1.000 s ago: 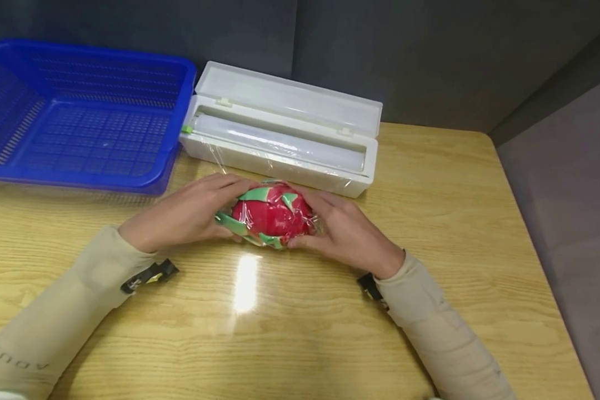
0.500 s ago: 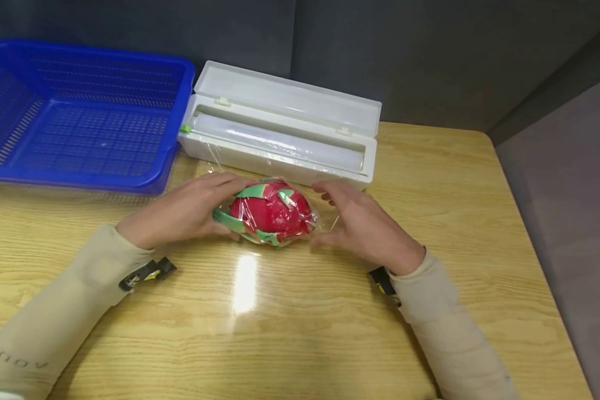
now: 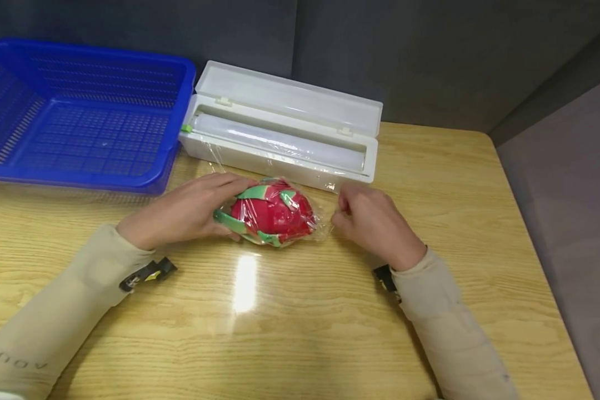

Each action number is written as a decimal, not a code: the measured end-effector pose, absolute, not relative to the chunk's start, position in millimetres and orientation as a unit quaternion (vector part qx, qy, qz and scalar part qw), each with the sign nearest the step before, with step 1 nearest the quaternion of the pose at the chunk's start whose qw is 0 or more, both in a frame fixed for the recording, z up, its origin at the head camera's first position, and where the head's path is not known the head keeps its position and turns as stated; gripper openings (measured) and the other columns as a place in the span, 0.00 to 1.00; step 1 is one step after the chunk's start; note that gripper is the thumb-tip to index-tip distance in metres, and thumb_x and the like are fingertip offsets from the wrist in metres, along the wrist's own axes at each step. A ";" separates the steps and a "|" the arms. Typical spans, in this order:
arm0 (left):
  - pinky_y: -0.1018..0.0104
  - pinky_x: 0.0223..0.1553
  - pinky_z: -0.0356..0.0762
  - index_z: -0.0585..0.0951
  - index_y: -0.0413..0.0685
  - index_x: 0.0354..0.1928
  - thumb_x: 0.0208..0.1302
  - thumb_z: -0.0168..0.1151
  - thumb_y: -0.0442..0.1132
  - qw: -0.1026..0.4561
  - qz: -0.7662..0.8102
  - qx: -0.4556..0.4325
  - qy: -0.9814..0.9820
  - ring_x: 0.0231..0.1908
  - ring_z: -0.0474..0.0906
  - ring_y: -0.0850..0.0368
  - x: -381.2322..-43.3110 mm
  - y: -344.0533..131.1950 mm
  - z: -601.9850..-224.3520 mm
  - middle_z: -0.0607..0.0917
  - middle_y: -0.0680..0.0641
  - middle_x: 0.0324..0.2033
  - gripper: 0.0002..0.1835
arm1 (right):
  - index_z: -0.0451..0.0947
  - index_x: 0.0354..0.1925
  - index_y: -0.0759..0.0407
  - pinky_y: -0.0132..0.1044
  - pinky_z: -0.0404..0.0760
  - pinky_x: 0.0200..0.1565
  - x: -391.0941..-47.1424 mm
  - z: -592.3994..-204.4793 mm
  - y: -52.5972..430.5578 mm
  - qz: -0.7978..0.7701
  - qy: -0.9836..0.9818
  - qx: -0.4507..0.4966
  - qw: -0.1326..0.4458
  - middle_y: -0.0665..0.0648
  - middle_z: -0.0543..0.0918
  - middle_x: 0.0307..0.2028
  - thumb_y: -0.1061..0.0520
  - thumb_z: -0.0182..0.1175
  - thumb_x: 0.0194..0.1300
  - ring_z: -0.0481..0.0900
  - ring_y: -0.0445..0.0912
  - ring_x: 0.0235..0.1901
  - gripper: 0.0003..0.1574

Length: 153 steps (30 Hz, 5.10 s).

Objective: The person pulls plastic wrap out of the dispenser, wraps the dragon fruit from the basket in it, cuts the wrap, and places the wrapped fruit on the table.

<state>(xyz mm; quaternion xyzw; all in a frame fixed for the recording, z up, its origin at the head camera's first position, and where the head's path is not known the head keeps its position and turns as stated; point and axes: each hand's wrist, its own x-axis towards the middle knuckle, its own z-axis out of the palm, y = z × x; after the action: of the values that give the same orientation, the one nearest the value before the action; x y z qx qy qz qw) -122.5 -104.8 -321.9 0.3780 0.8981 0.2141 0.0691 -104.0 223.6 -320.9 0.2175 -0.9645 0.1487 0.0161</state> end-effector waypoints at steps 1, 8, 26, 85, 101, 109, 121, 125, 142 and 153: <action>0.44 0.76 0.68 0.66 0.54 0.78 0.50 0.83 0.50 0.068 0.212 0.378 0.899 0.73 0.71 0.48 -122.4 -104.7 -322.0 0.75 0.48 0.72 0.53 | 0.74 0.30 0.57 0.34 0.67 0.27 -104.6 -321.6 224.7 0.145 -0.966 0.212 0.017 0.54 0.73 0.24 0.65 0.62 0.57 0.69 0.46 0.25 0.06; 0.45 0.77 0.67 0.66 0.52 0.78 0.50 0.83 0.50 0.067 0.216 0.380 0.897 0.73 0.70 0.47 -122.0 -105.4 -322.6 0.75 0.46 0.72 0.53 | 0.74 0.30 0.57 0.36 0.65 0.27 -109.5 -324.0 230.7 0.119 -0.978 0.171 -0.024 0.54 0.74 0.23 0.60 0.60 0.59 0.70 0.47 0.24 0.03; 0.48 0.74 0.72 0.67 0.50 0.77 0.52 0.82 0.50 0.062 0.203 0.390 0.896 0.71 0.73 0.47 -123.6 -103.2 -322.4 0.77 0.45 0.70 0.51 | 0.70 0.31 0.58 0.37 0.66 0.27 -120.2 -327.5 237.0 0.123 -0.980 0.147 -0.048 0.55 0.70 0.23 0.61 0.54 0.66 0.70 0.48 0.25 0.05; 0.61 0.59 0.83 0.76 0.52 0.70 0.55 0.78 0.58 0.167 0.235 0.446 0.847 0.51 0.82 0.59 -131.1 -101.4 -330.8 0.86 0.53 0.53 0.42 | 0.74 0.36 0.58 0.37 0.68 0.29 -132.3 -326.4 244.9 0.143 -0.978 0.123 -0.090 0.56 0.76 0.28 0.57 0.55 0.69 0.72 0.49 0.28 0.05; 0.52 0.71 0.76 0.70 0.55 0.76 0.56 0.79 0.54 0.132 0.222 0.429 0.866 0.69 0.76 0.50 -131.5 -112.9 -330.8 0.78 0.48 0.69 0.46 | 0.71 0.34 0.57 0.39 0.67 0.31 -135.6 -326.2 233.3 0.133 -0.979 0.138 -0.072 0.55 0.72 0.26 0.55 0.54 0.71 0.71 0.49 0.29 0.09; 0.51 0.67 0.79 0.70 0.52 0.75 0.56 0.78 0.56 0.106 0.246 0.402 0.875 0.61 0.80 0.50 -145.3 -119.3 -337.1 0.82 0.46 0.63 0.47 | 0.73 0.37 0.59 0.37 0.67 0.30 -135.2 -327.9 231.4 0.155 -0.972 0.154 -0.086 0.56 0.75 0.27 0.58 0.56 0.70 0.72 0.48 0.28 0.05; 0.48 0.77 0.67 0.62 0.56 0.80 0.64 0.73 0.51 0.081 0.250 0.386 0.884 0.75 0.68 0.46 -153.2 -121.1 -340.3 0.72 0.46 0.75 0.46 | 0.73 0.38 0.60 0.37 0.67 0.29 -137.2 -327.8 230.3 0.162 -0.972 0.147 -0.082 0.57 0.74 0.27 0.58 0.55 0.71 0.72 0.48 0.28 0.06; 0.49 0.77 0.68 0.63 0.55 0.80 0.64 0.73 0.48 0.075 0.256 0.390 0.881 0.75 0.68 0.45 -154.9 -121.5 -340.9 0.71 0.45 0.76 0.45 | 0.72 0.38 0.60 0.37 0.66 0.29 -137.8 -329.6 231.3 0.157 -0.974 0.146 -0.074 0.57 0.73 0.27 0.58 0.55 0.71 0.71 0.49 0.28 0.06; 0.46 0.76 0.69 0.58 0.59 0.82 0.54 0.78 0.58 0.116 0.247 0.380 0.884 0.75 0.69 0.44 -149.8 -121.4 -336.8 0.69 0.47 0.77 0.56 | 0.77 0.38 0.58 0.40 0.75 0.34 -116.8 -309.4 218.9 0.174 -0.962 0.209 0.034 0.56 0.80 0.33 0.59 0.63 0.67 0.77 0.49 0.33 0.04; 0.54 0.67 0.79 0.69 0.57 0.73 0.45 0.82 0.60 0.145 0.262 0.360 0.884 0.62 0.79 0.55 -141.5 -121.3 -329.3 0.81 0.52 0.65 0.52 | 0.74 0.68 0.57 0.51 0.81 0.63 -100.7 -310.2 177.4 0.217 -0.898 0.368 0.102 0.60 0.76 0.65 0.41 0.79 0.53 0.73 0.54 0.65 0.50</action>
<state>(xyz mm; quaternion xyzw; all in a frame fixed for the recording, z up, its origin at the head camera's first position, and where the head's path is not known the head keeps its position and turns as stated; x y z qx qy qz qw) -141.5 -121.3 -329.3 0.3600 0.8835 0.2620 0.1453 -100.7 177.4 -310.2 0.3683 -0.8982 0.2172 0.1018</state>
